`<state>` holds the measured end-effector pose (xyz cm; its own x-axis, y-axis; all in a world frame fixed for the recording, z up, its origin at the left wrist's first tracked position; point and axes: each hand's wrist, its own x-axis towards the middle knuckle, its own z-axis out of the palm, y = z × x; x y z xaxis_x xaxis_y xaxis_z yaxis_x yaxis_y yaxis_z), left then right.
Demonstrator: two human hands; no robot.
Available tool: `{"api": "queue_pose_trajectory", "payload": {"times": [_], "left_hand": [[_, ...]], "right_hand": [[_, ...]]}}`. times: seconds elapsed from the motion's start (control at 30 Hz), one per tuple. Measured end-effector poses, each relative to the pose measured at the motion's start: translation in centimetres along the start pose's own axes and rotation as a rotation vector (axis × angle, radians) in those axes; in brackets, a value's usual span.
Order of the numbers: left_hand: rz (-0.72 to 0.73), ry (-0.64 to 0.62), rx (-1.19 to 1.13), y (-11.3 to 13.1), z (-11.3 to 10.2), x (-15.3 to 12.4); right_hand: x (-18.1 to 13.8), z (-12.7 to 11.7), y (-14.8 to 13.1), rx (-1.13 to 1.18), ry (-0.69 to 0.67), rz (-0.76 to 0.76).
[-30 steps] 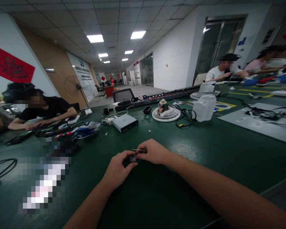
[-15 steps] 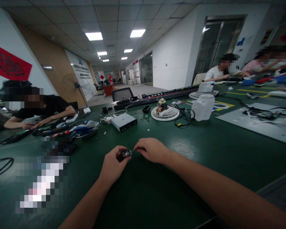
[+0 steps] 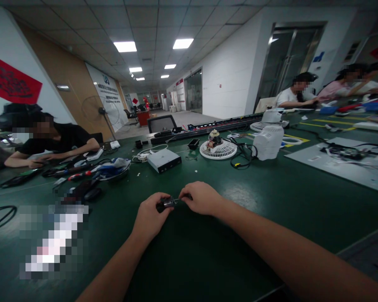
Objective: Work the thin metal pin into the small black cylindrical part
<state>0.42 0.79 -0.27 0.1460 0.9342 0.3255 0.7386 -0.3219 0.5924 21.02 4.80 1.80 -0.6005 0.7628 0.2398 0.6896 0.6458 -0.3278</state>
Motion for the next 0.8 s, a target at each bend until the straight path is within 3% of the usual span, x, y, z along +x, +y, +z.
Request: {"api": "queue_pose_trajectory", "payload": {"times": [0.1,0.33,0.53,0.6,0.7,0.8], "left_hand": [[0.005,-0.015,-0.004,0.1,0.0,0.0],[-0.037,0.033,0.03,0.4,0.1,0.0],[-0.104,0.075,0.047,-0.1,-0.2,0.1],[-0.124,0.072,0.045,-0.3,-0.1,0.1],[-0.129,0.06,0.031,-0.4,0.0,0.2],[-0.099,0.028,0.014,-0.3,0.1,0.2]], "right_hand": [[0.0,0.1,0.0,0.091,-0.071,-0.019],[0.1,0.0,-0.1,-0.01,0.052,0.154],[-0.3,-0.7,-0.1,0.259,-0.27,0.03],[-0.4,-0.5,-0.2,0.284,-0.312,0.008],[-0.4,0.0,-0.3,0.296,-0.282,-0.023],[-0.1,0.3,-0.3,0.311,-0.161,0.013]]}}
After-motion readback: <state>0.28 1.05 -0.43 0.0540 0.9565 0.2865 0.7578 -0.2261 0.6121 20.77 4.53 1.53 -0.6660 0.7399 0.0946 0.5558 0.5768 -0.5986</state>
